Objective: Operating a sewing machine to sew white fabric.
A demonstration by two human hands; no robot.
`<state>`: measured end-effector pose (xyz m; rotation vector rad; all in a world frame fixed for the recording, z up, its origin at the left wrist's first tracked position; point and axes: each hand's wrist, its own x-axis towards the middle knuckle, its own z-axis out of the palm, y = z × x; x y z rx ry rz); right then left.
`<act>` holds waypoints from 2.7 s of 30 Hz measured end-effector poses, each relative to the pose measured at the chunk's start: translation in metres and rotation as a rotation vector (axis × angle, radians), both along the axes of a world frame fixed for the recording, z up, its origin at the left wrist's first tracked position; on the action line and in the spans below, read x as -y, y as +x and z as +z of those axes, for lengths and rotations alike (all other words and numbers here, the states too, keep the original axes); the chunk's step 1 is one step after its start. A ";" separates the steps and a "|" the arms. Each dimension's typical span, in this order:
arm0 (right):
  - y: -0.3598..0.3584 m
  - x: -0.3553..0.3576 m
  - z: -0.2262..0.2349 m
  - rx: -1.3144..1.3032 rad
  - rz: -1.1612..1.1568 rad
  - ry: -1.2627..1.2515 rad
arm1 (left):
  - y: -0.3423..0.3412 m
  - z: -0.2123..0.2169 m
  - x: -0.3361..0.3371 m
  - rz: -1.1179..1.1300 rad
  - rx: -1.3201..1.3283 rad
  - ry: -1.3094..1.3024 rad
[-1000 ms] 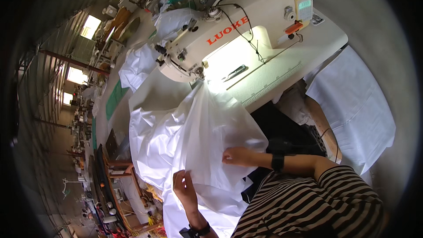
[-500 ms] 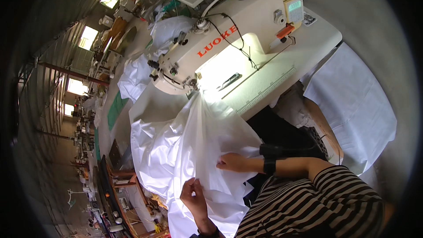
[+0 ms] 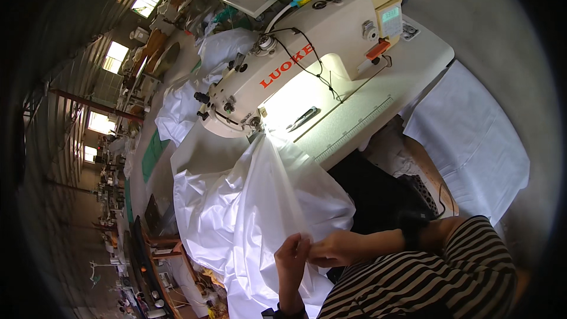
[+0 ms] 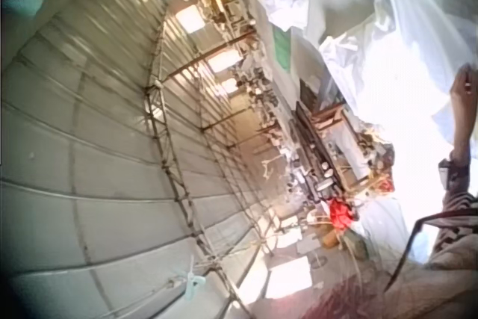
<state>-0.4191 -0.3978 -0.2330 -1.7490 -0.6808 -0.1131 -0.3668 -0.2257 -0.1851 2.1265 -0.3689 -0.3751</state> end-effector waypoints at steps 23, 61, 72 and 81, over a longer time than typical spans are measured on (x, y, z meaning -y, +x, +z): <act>0.049 0.068 -0.043 -0.638 -0.265 -0.164 | 0.043 -0.024 0.053 -0.728 0.185 0.295; 0.270 0.107 -0.029 0.536 -0.558 -0.839 | 0.232 -0.082 0.088 -0.132 0.852 0.272; 0.211 0.096 -0.016 0.324 -0.805 -0.913 | 0.226 -0.074 0.090 -0.138 0.921 0.267; 0.206 0.064 -0.009 -0.230 -0.836 -0.860 | 0.222 -0.075 0.091 -0.131 0.948 0.252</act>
